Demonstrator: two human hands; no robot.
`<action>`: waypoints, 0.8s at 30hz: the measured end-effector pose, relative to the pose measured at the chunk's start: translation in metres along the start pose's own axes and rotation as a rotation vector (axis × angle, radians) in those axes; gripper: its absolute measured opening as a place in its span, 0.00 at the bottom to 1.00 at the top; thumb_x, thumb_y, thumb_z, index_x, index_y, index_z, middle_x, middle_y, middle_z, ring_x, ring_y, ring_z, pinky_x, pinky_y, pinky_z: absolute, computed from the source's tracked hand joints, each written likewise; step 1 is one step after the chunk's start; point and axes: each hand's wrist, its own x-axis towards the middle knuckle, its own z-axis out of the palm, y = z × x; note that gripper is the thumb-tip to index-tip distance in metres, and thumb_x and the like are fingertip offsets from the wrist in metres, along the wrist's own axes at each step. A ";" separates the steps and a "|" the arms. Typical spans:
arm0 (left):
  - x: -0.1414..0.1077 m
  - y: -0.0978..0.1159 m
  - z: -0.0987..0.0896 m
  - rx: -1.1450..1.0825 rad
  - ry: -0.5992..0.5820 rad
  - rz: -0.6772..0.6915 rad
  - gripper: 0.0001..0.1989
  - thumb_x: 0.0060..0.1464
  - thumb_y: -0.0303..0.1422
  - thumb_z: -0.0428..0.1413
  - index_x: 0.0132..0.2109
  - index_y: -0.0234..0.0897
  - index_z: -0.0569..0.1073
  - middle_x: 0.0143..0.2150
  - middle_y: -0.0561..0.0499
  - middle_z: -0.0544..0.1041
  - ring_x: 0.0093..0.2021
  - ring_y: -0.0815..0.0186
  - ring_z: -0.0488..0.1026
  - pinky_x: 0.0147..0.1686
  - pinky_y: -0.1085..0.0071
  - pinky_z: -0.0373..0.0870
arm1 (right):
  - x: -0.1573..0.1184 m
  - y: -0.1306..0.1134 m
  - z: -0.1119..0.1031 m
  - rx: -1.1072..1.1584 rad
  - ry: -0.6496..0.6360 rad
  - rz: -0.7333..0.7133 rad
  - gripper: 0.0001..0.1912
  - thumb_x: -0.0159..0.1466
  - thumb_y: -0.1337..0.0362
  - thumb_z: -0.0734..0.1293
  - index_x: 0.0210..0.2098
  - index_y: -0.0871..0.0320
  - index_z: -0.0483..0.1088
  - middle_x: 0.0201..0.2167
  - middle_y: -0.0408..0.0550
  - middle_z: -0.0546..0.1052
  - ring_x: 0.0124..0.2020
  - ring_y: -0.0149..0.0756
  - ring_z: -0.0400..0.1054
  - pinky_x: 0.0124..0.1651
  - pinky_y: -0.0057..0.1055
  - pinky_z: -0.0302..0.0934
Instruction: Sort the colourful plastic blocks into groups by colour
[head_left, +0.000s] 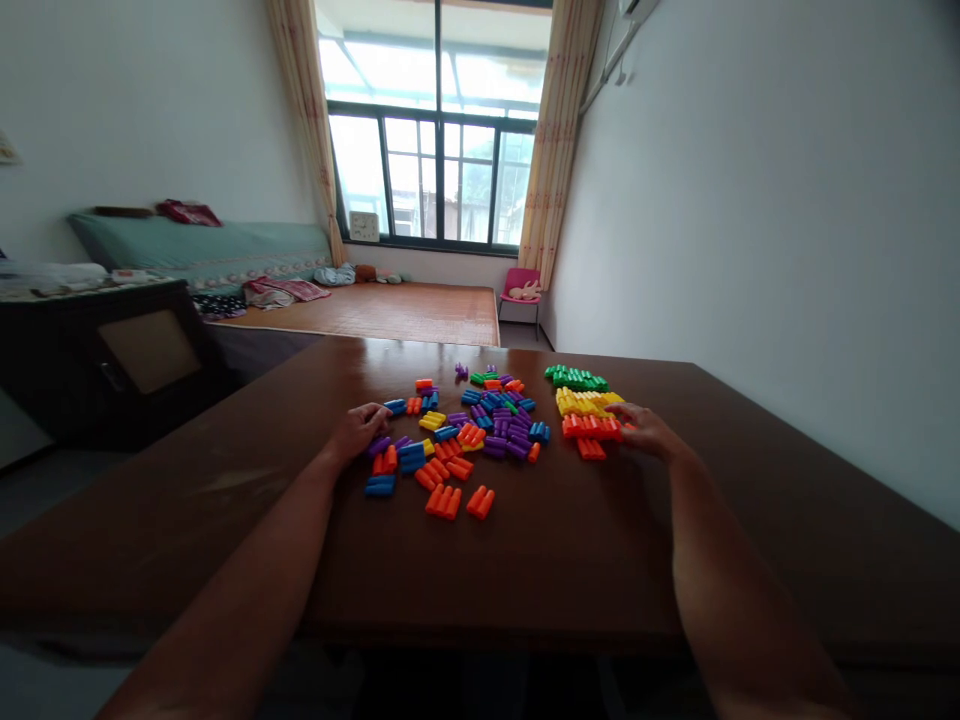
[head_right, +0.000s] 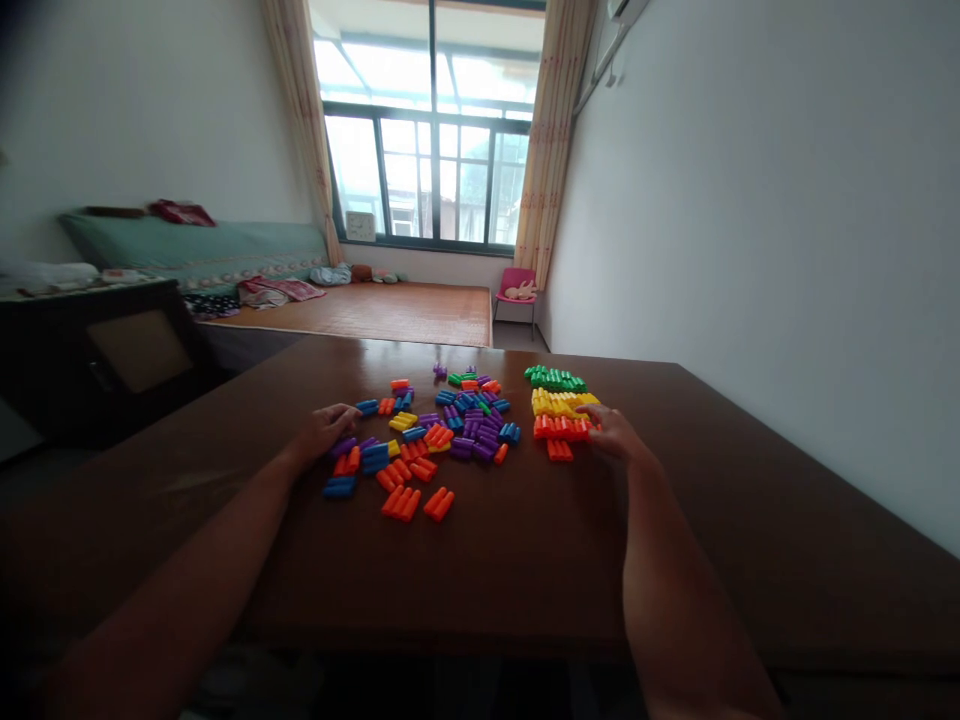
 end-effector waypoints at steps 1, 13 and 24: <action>-0.001 0.002 0.000 0.008 0.000 0.003 0.25 0.49 0.54 0.50 0.37 0.36 0.76 0.25 0.51 0.74 0.25 0.65 0.69 0.25 0.72 0.64 | 0.001 -0.002 0.000 -0.025 0.011 -0.003 0.22 0.47 0.69 0.64 0.41 0.55 0.76 0.44 0.48 0.78 0.41 0.42 0.72 0.48 0.37 0.66; -0.002 0.006 0.003 0.134 0.004 0.028 0.19 0.54 0.46 0.47 0.34 0.36 0.75 0.25 0.51 0.76 0.26 0.63 0.72 0.27 0.70 0.63 | 0.031 -0.122 0.110 -0.268 -0.151 -0.396 0.15 0.63 0.64 0.61 0.47 0.55 0.72 0.46 0.51 0.76 0.46 0.41 0.69 0.53 0.37 0.61; 0.000 -0.005 0.008 0.066 0.009 0.004 0.17 0.56 0.42 0.47 0.34 0.35 0.75 0.25 0.50 0.76 0.25 0.66 0.72 0.27 0.72 0.64 | 0.140 -0.160 0.185 -0.559 -0.212 -0.070 0.17 0.63 0.54 0.63 0.45 0.57 0.74 0.42 0.56 0.79 0.42 0.43 0.73 0.45 0.34 0.63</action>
